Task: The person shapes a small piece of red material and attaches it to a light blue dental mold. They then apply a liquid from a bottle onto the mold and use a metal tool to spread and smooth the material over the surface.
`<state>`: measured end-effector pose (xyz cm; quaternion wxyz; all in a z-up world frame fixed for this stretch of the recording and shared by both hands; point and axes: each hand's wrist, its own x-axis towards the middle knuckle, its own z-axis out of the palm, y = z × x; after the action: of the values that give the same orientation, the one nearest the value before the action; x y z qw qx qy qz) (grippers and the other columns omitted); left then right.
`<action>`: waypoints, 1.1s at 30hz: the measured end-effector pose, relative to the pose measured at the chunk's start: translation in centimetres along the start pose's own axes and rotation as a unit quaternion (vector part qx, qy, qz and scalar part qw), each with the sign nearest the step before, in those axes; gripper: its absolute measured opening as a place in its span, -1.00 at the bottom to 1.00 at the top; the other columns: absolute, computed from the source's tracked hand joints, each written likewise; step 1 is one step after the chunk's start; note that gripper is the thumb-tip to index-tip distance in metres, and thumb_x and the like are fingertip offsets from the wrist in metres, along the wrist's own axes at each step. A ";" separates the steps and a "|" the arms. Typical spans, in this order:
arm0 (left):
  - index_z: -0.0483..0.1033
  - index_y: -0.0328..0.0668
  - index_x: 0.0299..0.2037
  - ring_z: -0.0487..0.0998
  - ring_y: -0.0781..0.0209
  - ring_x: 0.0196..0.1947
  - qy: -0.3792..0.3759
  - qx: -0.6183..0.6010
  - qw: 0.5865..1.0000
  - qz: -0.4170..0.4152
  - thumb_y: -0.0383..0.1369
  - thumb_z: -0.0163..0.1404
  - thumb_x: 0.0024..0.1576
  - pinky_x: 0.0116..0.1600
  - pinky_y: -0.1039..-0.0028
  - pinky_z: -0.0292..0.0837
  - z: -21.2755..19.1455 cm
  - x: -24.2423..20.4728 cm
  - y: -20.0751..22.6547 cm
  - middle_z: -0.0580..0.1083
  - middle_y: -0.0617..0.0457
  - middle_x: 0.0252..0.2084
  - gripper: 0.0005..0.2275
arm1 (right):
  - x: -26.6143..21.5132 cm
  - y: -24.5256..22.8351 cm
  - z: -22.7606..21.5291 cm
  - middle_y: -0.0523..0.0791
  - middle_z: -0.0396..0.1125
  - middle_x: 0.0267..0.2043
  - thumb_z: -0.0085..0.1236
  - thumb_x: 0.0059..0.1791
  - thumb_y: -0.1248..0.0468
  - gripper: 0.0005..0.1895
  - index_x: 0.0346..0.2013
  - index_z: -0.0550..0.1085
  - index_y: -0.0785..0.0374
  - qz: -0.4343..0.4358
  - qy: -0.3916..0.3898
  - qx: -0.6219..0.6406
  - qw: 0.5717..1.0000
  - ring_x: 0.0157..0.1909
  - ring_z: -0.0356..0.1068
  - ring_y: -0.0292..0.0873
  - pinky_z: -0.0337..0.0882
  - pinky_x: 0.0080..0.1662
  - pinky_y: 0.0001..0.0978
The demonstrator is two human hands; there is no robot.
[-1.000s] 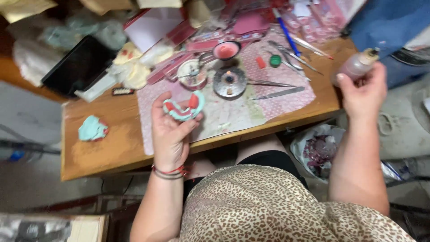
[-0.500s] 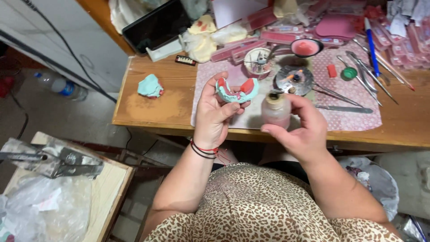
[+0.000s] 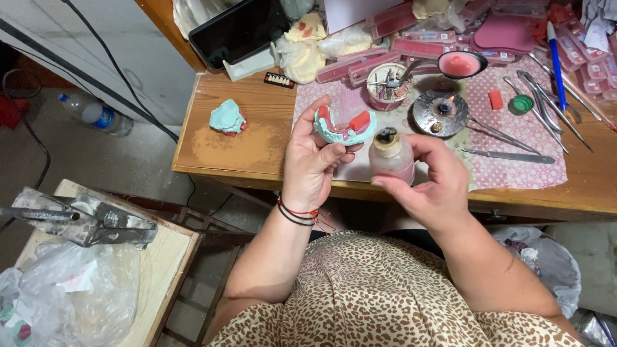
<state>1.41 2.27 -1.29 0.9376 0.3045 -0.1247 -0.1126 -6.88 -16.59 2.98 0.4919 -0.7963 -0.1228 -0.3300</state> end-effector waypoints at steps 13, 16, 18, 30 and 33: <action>0.12 -0.21 0.49 0.68 -0.24 -0.15 0.002 -0.014 1.000 -0.002 -0.55 0.27 0.07 -0.15 0.31 0.77 -0.3 -0.3 -0.9 0.56 -0.38 0.00 -0.23 | 0.5 -0.1 -1.1 0.00 0.40 -0.40 0.64 -0.23 0.33 -0.43 -0.02 0.53 0.44 -0.002 -0.013 0.004 1.000 -0.35 0.40 -0.08 0.47 -0.09 -0.22; 0.12 -0.22 0.48 0.68 -0.26 -0.14 0.005 -0.019 1.000 -0.003 -0.54 0.28 0.07 -0.14 0.32 0.78 -0.6 -0.3 -1.1 0.54 -0.42 0.03 -0.24 | 0.2 1.0 -1.5 0.01 0.39 -0.38 0.62 -0.20 0.37 -0.44 0.00 0.52 0.47 0.006 -0.011 0.013 1.000 -0.33 0.38 -0.12 0.45 -0.09 -0.25; 0.14 -0.23 0.46 0.67 -0.27 -0.12 0.003 -0.032 0.999 0.000 -0.55 0.27 0.08 -0.13 0.31 0.78 -0.7 -0.4 -1.3 0.53 -0.41 0.04 -0.26 | 0.0 1.7 -1.8 0.02 0.38 -0.28 0.60 -0.19 0.39 -0.36 0.09 0.46 0.49 0.018 -0.002 0.045 0.999 -0.23 0.36 -0.18 0.42 0.00 -0.28; 0.09 -0.10 0.46 0.60 -0.36 0.05 -0.013 -0.101 0.994 0.046 -0.64 0.19 0.14 0.05 0.20 0.74 -0.1 -0.7 -2.1 0.48 -0.36 0.17 -0.30 | 1.1 0.8 -1.1 -0.05 0.34 -0.24 0.64 -0.22 0.28 -0.24 0.16 0.42 0.44 0.039 -0.028 0.063 0.997 -0.21 0.27 -0.26 0.33 0.02 -0.40; 0.09 -0.09 0.45 0.59 -0.36 0.06 -0.017 -0.114 0.992 0.049 -0.65 0.18 0.15 0.07 0.19 0.73 0.1 -0.8 -2.3 0.48 -0.36 0.19 -0.31 | 1.3 0.4 -0.6 -0.03 0.35 -0.28 0.65 -0.23 0.27 -0.26 0.12 0.45 0.45 0.036 -0.035 0.059 0.997 -0.24 0.28 -0.22 0.33 -0.01 -0.37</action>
<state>0.27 0.65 -2.72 0.9683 0.1873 -0.1415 -0.0851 -5.91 -17.48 3.73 0.5450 -0.7809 -0.1303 -0.2761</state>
